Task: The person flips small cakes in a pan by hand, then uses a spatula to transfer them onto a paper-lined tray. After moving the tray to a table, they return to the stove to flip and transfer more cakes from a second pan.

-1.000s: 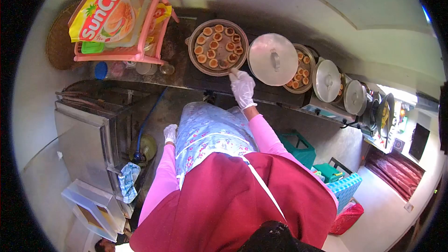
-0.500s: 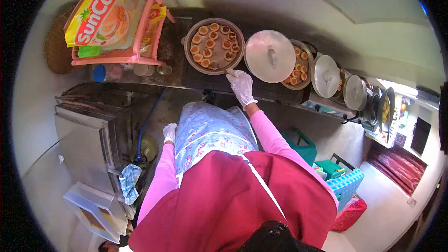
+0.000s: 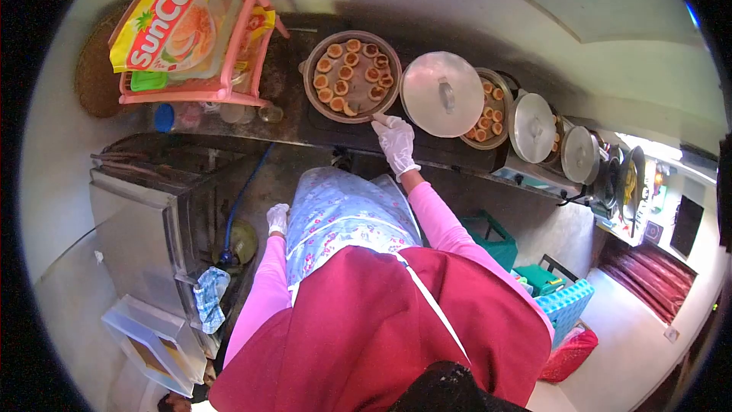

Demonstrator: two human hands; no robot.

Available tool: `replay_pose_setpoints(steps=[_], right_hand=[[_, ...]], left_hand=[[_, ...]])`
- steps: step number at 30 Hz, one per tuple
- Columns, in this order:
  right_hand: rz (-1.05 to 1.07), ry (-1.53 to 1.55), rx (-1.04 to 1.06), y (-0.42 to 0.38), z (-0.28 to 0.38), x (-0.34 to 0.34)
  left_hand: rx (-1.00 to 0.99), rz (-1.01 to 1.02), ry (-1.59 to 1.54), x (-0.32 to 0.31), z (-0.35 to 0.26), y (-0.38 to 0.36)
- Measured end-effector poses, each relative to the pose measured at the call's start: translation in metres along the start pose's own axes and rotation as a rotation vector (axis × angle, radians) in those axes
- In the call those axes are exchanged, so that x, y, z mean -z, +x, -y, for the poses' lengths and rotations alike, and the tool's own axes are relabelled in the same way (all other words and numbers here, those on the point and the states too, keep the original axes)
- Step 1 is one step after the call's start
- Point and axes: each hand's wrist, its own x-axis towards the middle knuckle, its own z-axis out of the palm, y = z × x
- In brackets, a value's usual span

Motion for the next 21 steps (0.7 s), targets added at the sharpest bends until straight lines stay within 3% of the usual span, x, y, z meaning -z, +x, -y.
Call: replay_pose_setpoints(steps=[2, 5, 10, 11, 14, 17, 21], right_hand=[[0.04, -0.041, 0.03, -0.002, 0.001, -0.002], [0.05, -0.062, 0.029, -0.003, -0.003, -0.006], [0.0, -0.027, 0.085, 0.006, -0.01, 0.002], [-0.059, -0.032, -0.02, 0.007, -0.005, 0.009], [-0.167, -0.163, 0.051, 0.017, 0.01, 0.035], [-0.192, -0.508, 0.241, 0.026, -0.012, 0.03], [-0.212, -0.46, 0.28, 0.032, -0.025, 0.019]], left_hand=[[0.132, 0.024, -0.221, 0.009, -0.018, -0.008], [0.005, 0.003, 0.035, -0.003, 0.004, 0.004], [0.129, 0.01, -0.146, 0.005, -0.009, 0.002], [0.133, 0.01, -0.148, 0.001, -0.002, 0.004], [0.234, 0.016, -0.22, 0.012, -0.023, -0.01], [0.162, 0.087, 0.035, 0.002, -0.004, 0.002], [0.045, 0.057, 0.062, -0.003, 0.011, 0.011]])
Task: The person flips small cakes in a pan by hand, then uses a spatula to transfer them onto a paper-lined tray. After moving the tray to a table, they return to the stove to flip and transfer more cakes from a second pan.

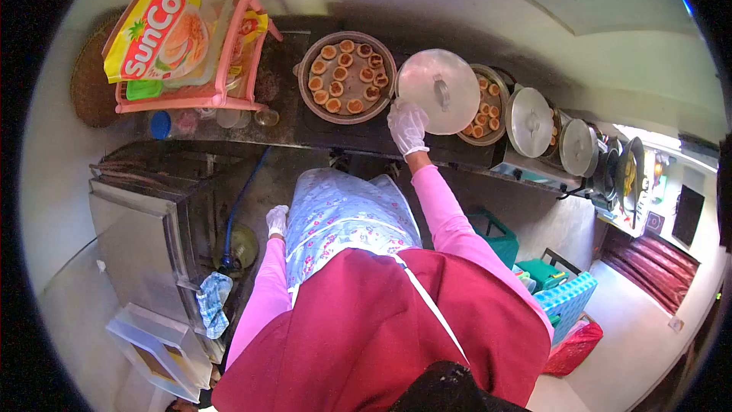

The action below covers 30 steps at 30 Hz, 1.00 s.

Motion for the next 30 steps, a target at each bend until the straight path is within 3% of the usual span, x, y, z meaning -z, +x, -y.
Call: replay_pose_setpoints(steps=[2, 5, 8, 11, 14, 18, 20, 23, 26, 29, 30], right_hand=[[-0.041, 0.093, -0.059, 0.001, -0.004, -0.013], [0.095, 0.351, -0.334, -0.001, -0.007, -0.016], [0.003, 0.946, -0.632, -0.014, -0.008, -0.036], [0.054, 0.912, -0.658, -0.016, -0.015, -0.05], [0.004, 0.8, -0.564, -0.017, -0.004, -0.047], [0.192, 0.67, -0.457, -0.012, 0.011, -0.032], [0.18, 0.631, -0.375, -0.008, 0.013, -0.031], [0.144, 0.618, -0.328, -0.003, 0.019, -0.032], [0.116, 0.535, -0.298, 0.003, 0.026, -0.034], [0.032, 0.492, -0.15, 0.006, 0.033, -0.036], [-0.007, 0.491, -0.082, 0.008, 0.035, -0.036]], left_hand=[[0.019, 0.008, -0.03, 0.004, -0.006, 0.0], [0.098, -0.017, -0.143, 0.014, -0.019, -0.009], [0.009, 0.026, 0.01, 0.006, -0.004, -0.005], [0.001, -0.007, 0.041, -0.003, 0.007, -0.004], [0.035, 0.031, 0.055, 0.008, -0.006, -0.008], [0.061, -0.044, -0.241, 0.004, -0.01, -0.009], [0.105, -0.113, -0.372, 0.005, -0.017, -0.012], [0.179, -0.075, -0.424, 0.01, -0.024, -0.012], [0.059, -0.05, -0.16, -0.007, 0.004, 0.004], [0.104, -0.039, -0.38, 0.007, -0.014, -0.011], [0.083, -0.03, -0.303, 0.005, -0.012, -0.008]])
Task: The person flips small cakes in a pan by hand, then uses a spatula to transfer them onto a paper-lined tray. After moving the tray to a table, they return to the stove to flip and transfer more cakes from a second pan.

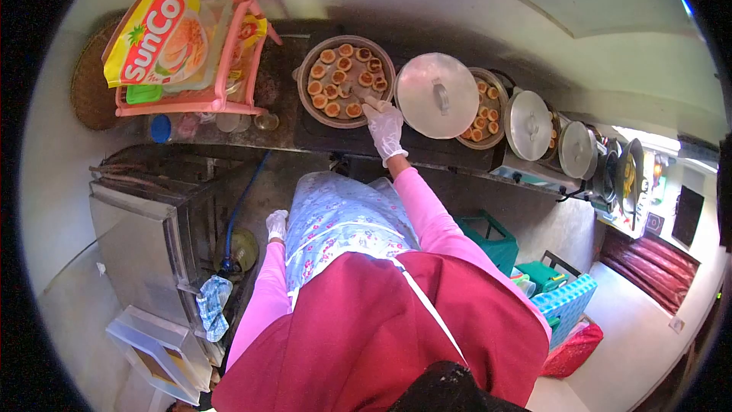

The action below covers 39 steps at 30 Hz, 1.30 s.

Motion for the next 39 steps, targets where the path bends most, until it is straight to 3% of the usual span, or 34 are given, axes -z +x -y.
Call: replay_pose_setpoints(steps=[3, 6, 11, 14, 15, 18, 21, 26, 29, 32, 35, 39], right_hand=[[0.023, -0.044, -0.154, 0.002, 0.004, -0.002], [0.053, -0.206, -0.064, -0.001, 0.008, 0.008], [0.108, -0.152, -0.156, 0.005, -0.007, 0.011], [0.07, -0.026, -0.204, 0.011, -0.008, 0.017], [0.049, 0.032, -0.222, 0.014, -0.006, 0.019], [-0.018, -0.052, -0.194, 0.027, -0.006, 0.025], [0.08, -0.16, 0.083, 0.037, -0.006, 0.024], [0.246, -0.264, 0.05, 0.037, 0.014, 0.016], [0.209, -0.296, -0.001, 0.031, 0.005, 0.01], [0.159, -0.283, 0.121, 0.026, 0.018, 0.028], [-0.077, -0.13, -0.182, 0.007, -0.001, 0.025], [-0.13, 0.448, -0.614, -0.024, -0.028, 0.013]], left_hand=[[-0.033, 0.021, 0.16, -0.002, 0.009, 0.006], [-0.009, 0.016, 0.144, 0.0, 0.007, 0.005], [-0.029, -0.01, 0.197, -0.008, 0.02, 0.01], [-0.208, 0.032, 0.468, -0.006, 0.022, 0.015], [-0.186, 0.008, 0.383, -0.006, 0.02, 0.016], [-0.143, -0.029, 0.253, -0.006, 0.016, 0.014], [-0.137, -0.018, 0.311, 0.002, 0.004, 0.009], [0.086, 0.005, 0.064, 0.008, -0.016, -0.004], [-0.056, -0.009, 0.163, 0.009, -0.007, -0.002], [-0.082, -0.006, 0.186, 0.002, 0.011, 0.004], [-0.011, 0.022, 0.198, 0.0, 0.017, 0.01], [-0.124, 0.12, 0.506, -0.005, 0.025, 0.02]])
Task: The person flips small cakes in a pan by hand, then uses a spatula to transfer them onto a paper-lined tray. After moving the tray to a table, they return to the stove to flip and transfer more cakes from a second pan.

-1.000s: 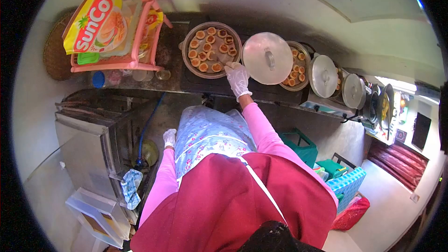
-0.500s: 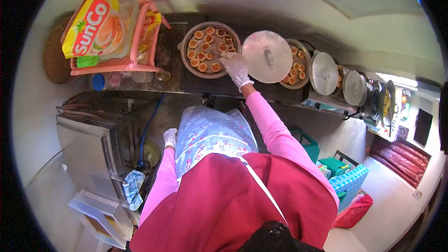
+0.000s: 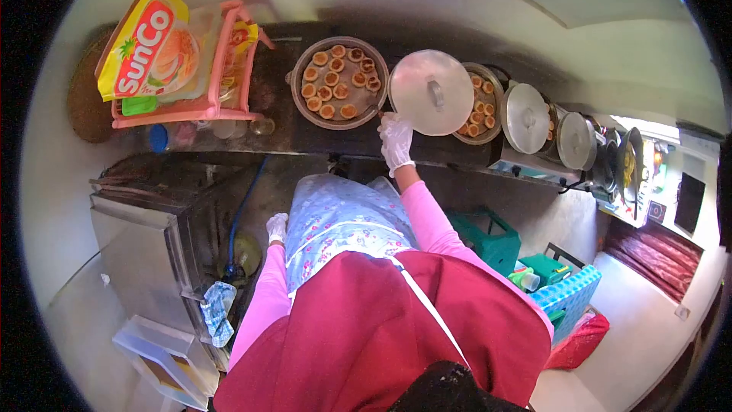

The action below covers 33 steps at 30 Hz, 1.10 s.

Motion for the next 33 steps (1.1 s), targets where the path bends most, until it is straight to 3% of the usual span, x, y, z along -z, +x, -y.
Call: replay_pose_setpoints(steps=[3, 5, 8, 11, 14, 15, 17, 19, 22, 26, 29, 32, 33], right_hand=[[-0.061, 0.067, 0.153, 0.023, -0.042, -0.017], [-0.11, -0.074, 0.173, 0.018, -0.028, -0.022], [-0.21, -0.357, 0.372, 0.003, -0.004, -0.021], [-0.166, -0.413, 0.379, -0.008, 0.025, -0.017], [-0.149, -0.442, 0.461, 0.001, 0.031, -0.012], [-0.168, -0.602, 0.473, 0.03, -0.022, -0.016], [-0.1, -0.721, 0.508, 0.029, -0.007, -0.013], [0.004, -1.002, 0.721, 0.026, 0.02, -0.004], [0.103, -1.14, 0.622, 0.038, 0.027, -0.007], [-0.009, -1.257, 0.868, 0.043, -0.008, -0.001], [0.096, -1.025, 0.671, 0.016, 0.041, 0.006], [0.093, -1.008, 0.523, 0.018, 0.043, -0.001], [0.069, -1.003, 0.598, 0.02, 0.04, -0.004]], left_hand=[[-0.023, -0.01, 0.0, 0.011, -0.007, 0.003], [-0.038, -0.083, -0.1, 0.02, -0.015, 0.001], [-0.01, 0.023, 0.093, 0.048, -0.04, -0.006], [-0.002, 0.042, 0.016, 0.037, -0.027, -0.002], [0.011, -0.077, -0.101, 0.007, 0.002, 0.005], [-0.014, -0.077, -0.052, 0.009, 0.001, 0.006], [-0.063, -0.068, 0.047, 0.01, 0.002, 0.002], [-0.051, -0.054, -0.012, 0.01, 0.0, 0.002], [-0.064, -0.07, -0.014, 0.016, -0.005, 0.001], [-0.02, -0.108, -0.106, 0.021, -0.012, -0.006], [0.053, -0.068, -0.101, 0.02, -0.014, -0.005], [0.044, -0.053, -0.139, 0.022, -0.013, -0.007], [0.05, -0.053, -0.155, 0.022, -0.013, -0.008]])
